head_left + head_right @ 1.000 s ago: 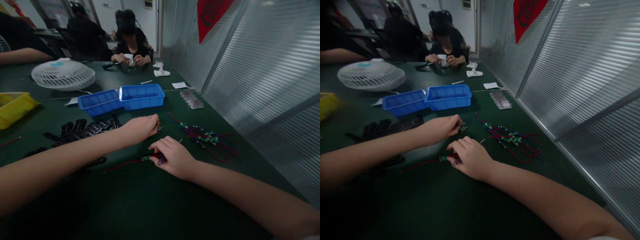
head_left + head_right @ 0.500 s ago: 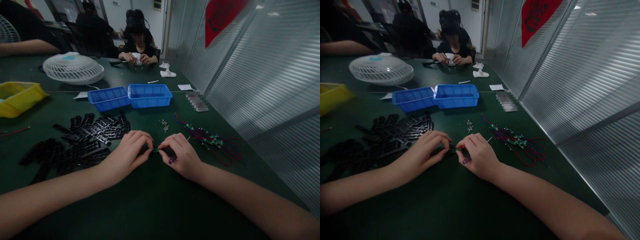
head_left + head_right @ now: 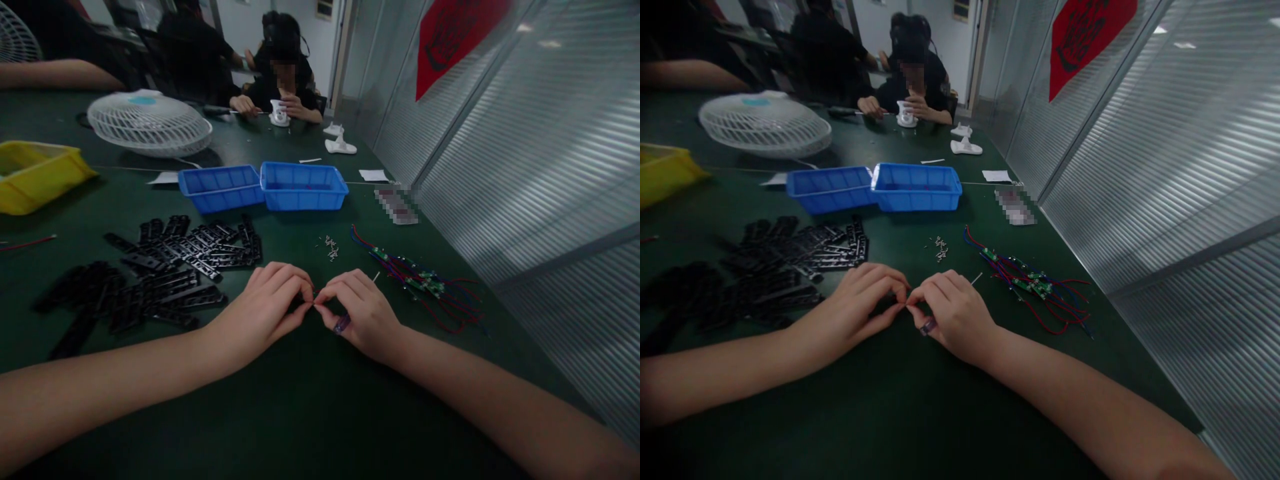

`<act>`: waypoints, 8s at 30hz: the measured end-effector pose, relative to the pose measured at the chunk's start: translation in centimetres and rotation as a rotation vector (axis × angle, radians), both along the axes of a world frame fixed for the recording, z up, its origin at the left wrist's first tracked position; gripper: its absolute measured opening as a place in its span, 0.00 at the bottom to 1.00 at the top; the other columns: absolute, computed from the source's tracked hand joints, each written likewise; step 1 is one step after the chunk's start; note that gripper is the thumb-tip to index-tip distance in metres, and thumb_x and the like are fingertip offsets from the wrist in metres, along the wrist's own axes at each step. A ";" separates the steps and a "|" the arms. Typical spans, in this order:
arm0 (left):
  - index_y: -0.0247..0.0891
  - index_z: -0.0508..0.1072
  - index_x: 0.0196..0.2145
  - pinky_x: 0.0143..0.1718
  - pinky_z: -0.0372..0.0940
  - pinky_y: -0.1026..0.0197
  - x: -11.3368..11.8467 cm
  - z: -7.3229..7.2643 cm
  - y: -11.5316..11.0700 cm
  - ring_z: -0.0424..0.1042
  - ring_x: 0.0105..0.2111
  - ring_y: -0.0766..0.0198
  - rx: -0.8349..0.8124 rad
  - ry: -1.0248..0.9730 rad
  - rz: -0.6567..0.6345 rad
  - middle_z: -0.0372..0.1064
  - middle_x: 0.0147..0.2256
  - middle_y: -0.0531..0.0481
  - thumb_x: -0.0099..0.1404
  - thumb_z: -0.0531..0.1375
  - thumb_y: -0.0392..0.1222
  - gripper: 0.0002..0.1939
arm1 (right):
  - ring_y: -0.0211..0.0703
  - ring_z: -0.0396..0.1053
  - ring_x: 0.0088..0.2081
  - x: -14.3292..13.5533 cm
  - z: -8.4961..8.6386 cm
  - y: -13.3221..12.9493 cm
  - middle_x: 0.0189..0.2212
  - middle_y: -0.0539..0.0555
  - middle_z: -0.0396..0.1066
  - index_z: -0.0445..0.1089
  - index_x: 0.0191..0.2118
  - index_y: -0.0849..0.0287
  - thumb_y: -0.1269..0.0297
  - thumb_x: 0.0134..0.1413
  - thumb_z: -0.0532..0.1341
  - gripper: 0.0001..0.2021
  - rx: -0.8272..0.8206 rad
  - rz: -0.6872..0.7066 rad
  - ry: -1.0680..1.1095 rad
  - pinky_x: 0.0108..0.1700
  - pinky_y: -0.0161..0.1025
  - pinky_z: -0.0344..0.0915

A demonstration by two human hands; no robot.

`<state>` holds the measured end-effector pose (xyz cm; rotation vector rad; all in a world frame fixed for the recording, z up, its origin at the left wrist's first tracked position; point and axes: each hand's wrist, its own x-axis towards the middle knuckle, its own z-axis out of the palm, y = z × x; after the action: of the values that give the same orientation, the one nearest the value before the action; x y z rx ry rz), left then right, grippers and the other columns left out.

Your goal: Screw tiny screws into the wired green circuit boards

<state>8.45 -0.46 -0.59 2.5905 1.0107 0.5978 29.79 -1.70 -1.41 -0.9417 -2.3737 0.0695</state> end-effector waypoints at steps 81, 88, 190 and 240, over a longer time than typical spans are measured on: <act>0.42 0.69 0.39 0.38 0.51 0.56 -0.5 -0.6 1.7 0.64 0.38 0.59 0.025 0.087 0.025 0.66 0.34 0.53 0.65 0.58 0.46 0.07 | 0.30 0.33 0.15 -4.6 4.2 4.9 0.11 0.40 0.37 0.44 0.20 0.55 0.56 0.52 0.45 0.15 -1.198 0.464 1.406 0.17 0.31 0.38; 0.43 0.69 0.39 0.38 0.52 0.55 -0.6 -0.8 1.8 0.65 0.38 0.59 0.050 0.076 0.026 0.68 0.35 0.52 0.65 0.58 0.46 0.07 | 0.30 0.34 0.14 -4.4 4.0 5.0 0.11 0.40 0.37 0.43 0.20 0.54 0.54 0.54 0.44 0.16 -1.229 0.453 1.379 0.17 0.30 0.39; 0.46 0.70 0.42 0.39 0.48 0.55 -0.8 -0.7 1.7 0.63 0.40 0.58 0.036 0.084 0.035 0.67 0.36 0.52 0.65 0.58 0.48 0.08 | 0.34 0.60 0.27 -0.4 4.9 4.3 0.28 0.48 0.61 0.57 0.36 0.58 0.63 0.62 0.49 0.05 0.048 0.074 0.149 0.28 0.34 0.55; 0.46 0.70 0.41 0.39 0.47 0.55 -0.8 -0.9 1.8 0.62 0.40 0.58 0.046 0.078 0.041 0.67 0.35 0.53 0.65 0.58 0.48 0.08 | 0.41 0.67 0.42 2.8 11.9 4.3 0.40 0.55 0.73 0.73 0.48 0.58 0.63 0.63 0.54 0.13 0.038 0.144 -0.236 0.41 0.38 0.62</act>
<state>7.70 1.33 -1.48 2.6577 1.0884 0.5403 32.57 2.56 10.50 -0.7970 -2.6486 -0.0329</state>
